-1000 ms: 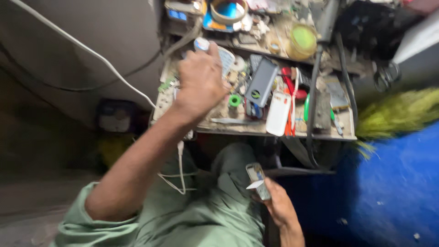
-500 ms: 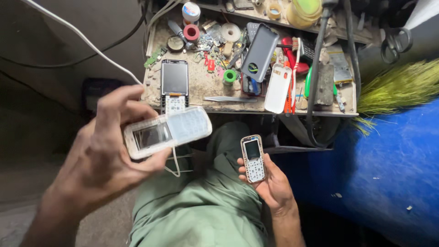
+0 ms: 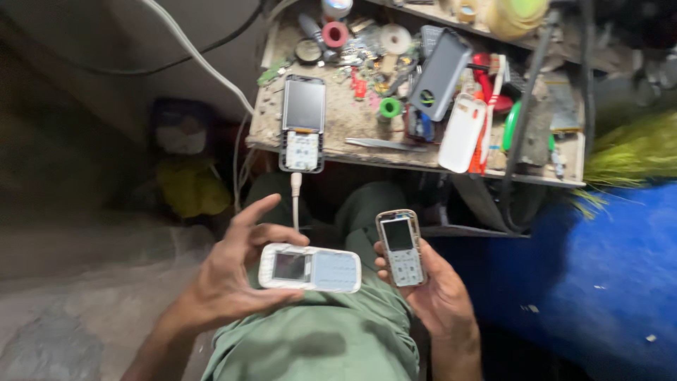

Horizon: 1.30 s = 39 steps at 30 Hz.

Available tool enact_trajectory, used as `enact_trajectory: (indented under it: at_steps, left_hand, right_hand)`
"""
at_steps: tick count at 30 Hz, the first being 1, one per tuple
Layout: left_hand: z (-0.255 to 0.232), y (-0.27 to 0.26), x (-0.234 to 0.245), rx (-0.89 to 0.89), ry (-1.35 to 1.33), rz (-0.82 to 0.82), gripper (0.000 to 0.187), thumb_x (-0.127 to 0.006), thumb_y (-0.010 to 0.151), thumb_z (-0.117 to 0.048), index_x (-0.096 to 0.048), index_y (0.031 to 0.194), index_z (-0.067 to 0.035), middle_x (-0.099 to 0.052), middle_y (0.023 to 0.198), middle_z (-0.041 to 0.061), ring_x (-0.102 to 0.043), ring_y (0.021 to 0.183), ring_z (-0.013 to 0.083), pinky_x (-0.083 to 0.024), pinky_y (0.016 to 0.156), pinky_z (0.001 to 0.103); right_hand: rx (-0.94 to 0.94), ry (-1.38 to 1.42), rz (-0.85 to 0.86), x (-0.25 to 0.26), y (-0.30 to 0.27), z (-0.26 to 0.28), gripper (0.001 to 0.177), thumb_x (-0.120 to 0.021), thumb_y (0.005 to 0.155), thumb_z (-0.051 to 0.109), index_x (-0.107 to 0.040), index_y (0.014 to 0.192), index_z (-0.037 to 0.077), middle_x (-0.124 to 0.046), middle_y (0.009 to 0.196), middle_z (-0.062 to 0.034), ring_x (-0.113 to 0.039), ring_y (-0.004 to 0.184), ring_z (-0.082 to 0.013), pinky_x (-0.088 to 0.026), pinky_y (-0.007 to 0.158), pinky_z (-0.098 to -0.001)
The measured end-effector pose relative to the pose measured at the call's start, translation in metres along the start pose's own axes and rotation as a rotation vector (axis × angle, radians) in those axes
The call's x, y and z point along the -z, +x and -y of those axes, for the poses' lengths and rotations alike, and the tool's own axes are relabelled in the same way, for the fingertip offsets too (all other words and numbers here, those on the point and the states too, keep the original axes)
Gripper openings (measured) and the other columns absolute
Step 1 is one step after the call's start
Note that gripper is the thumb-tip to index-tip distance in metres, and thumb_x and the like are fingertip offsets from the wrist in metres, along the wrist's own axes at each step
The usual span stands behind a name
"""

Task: The person disassembles a mobile phone, removes the battery, and manipulates internal components and wires. They use a screwdriver to adjust parts and connect a charging cable to test the device. The person also handles a second phone and a battery pack during the process.

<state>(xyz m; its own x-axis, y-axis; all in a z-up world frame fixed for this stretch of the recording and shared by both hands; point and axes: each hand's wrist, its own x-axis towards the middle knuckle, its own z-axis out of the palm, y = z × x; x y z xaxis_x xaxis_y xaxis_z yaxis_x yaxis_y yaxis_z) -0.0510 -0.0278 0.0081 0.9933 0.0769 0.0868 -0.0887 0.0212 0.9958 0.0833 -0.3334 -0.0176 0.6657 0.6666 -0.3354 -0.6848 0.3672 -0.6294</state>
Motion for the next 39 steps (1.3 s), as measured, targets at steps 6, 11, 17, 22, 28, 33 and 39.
enact_trajectory:
  at_steps: [6, 11, 17, 22, 28, 33, 39]
  left_hand:
    - [0.002, 0.010, -0.012, 0.033, 0.112, 0.017, 0.118, -0.093, 0.072, -0.015, -0.015, 0.160, -0.007, -0.073, 0.121, 0.012, -0.074, 0.112, 0.0215, -0.059, 0.099, 0.035]
    - [0.004, 0.013, -0.021, 0.032, 0.059, 0.018, 0.124, -0.093, 0.072, -0.014, -0.010, 0.163, -0.007, -0.072, 0.121, 0.012, -0.072, 0.112, 0.0202, -0.057, 0.098, 0.034]
    - [0.005, 0.009, -0.025, 0.017, -0.087, 0.017, 0.126, -0.091, 0.075, -0.011, -0.003, 0.165, -0.009, -0.070, 0.124, 0.013, -0.070, 0.112, 0.0184, -0.058, 0.099, 0.034]
    - [-0.001, 0.004, -0.026, -0.084, -0.027, -0.002, 0.127, -0.094, 0.076, -0.010, -0.003, 0.165, -0.009, -0.071, 0.127, 0.013, -0.070, 0.118, 0.0202, -0.056, 0.104, 0.034]
    - [-0.007, -0.002, -0.028, -0.089, -0.122, 0.019, 0.125, -0.092, 0.079, -0.008, -0.003, 0.166, -0.009, -0.069, 0.131, 0.017, -0.072, 0.121, 0.0238, -0.059, 0.110, 0.039]
    - [-0.027, -0.012, -0.025, -0.252, -0.133, 0.053, 0.122, -0.092, 0.088, -0.010, -0.001, 0.169, -0.010, -0.067, 0.140, 0.019, -0.071, 0.130, 0.0250, -0.057, 0.116, 0.042]
    - [-0.054, -0.020, -0.027, -0.294, -0.136, 0.059, 0.118, -0.092, 0.090, -0.015, -0.005, 0.169, -0.011, -0.068, 0.140, 0.018, -0.073, 0.131, 0.0238, -0.062, 0.115, 0.039]
  right_hand:
    - [0.025, -0.248, 0.077, -0.032, 0.000, 0.017, 0.055, -0.055, 0.106, 0.028, -0.052, 0.146, -0.010, -0.063, 0.136, -0.0215, -0.062, 0.122, -0.0277, -0.045, 0.110, -0.0430]
    - [0.081, -0.753, 0.106, -0.054, 0.004, 0.015, 0.051, -0.063, 0.102, 0.022, -0.056, 0.141, -0.009, -0.062, 0.138, -0.0169, -0.058, 0.127, -0.0222, -0.042, 0.110, -0.0345]
    - [0.249, -1.044, 0.243, -0.066, 0.005, 0.006, 0.050, -0.066, 0.100, 0.020, -0.057, 0.140, -0.010, -0.061, 0.141, -0.0163, -0.060, 0.129, -0.0247, -0.046, 0.110, -0.0345]
    - [0.110, -0.510, 0.072, -0.066, 0.001, 0.002, 0.056, -0.060, 0.102, 0.027, -0.051, 0.142, -0.011, -0.063, 0.139, -0.0205, -0.059, 0.127, -0.0260, -0.045, 0.109, -0.0381]
    - [-0.003, -0.232, -0.216, -0.039, 0.005, 0.008, 0.050, -0.045, 0.110, 0.033, -0.055, 0.133, -0.010, -0.068, 0.123, -0.0218, -0.067, 0.108, -0.0283, -0.052, 0.096, -0.0431]
    - [-0.027, -0.241, -0.341, -0.018, -0.002, 0.018, 0.053, -0.042, 0.109, 0.038, -0.058, 0.132, -0.007, -0.072, 0.117, -0.0208, -0.069, 0.095, -0.0249, -0.055, 0.084, -0.0390]
    - [-0.059, -0.359, -0.472, 0.023, -0.009, 0.018, 0.053, -0.043, 0.107, 0.040, -0.059, 0.131, -0.005, -0.072, 0.110, -0.0165, -0.070, 0.085, -0.0190, -0.056, 0.074, -0.0354]
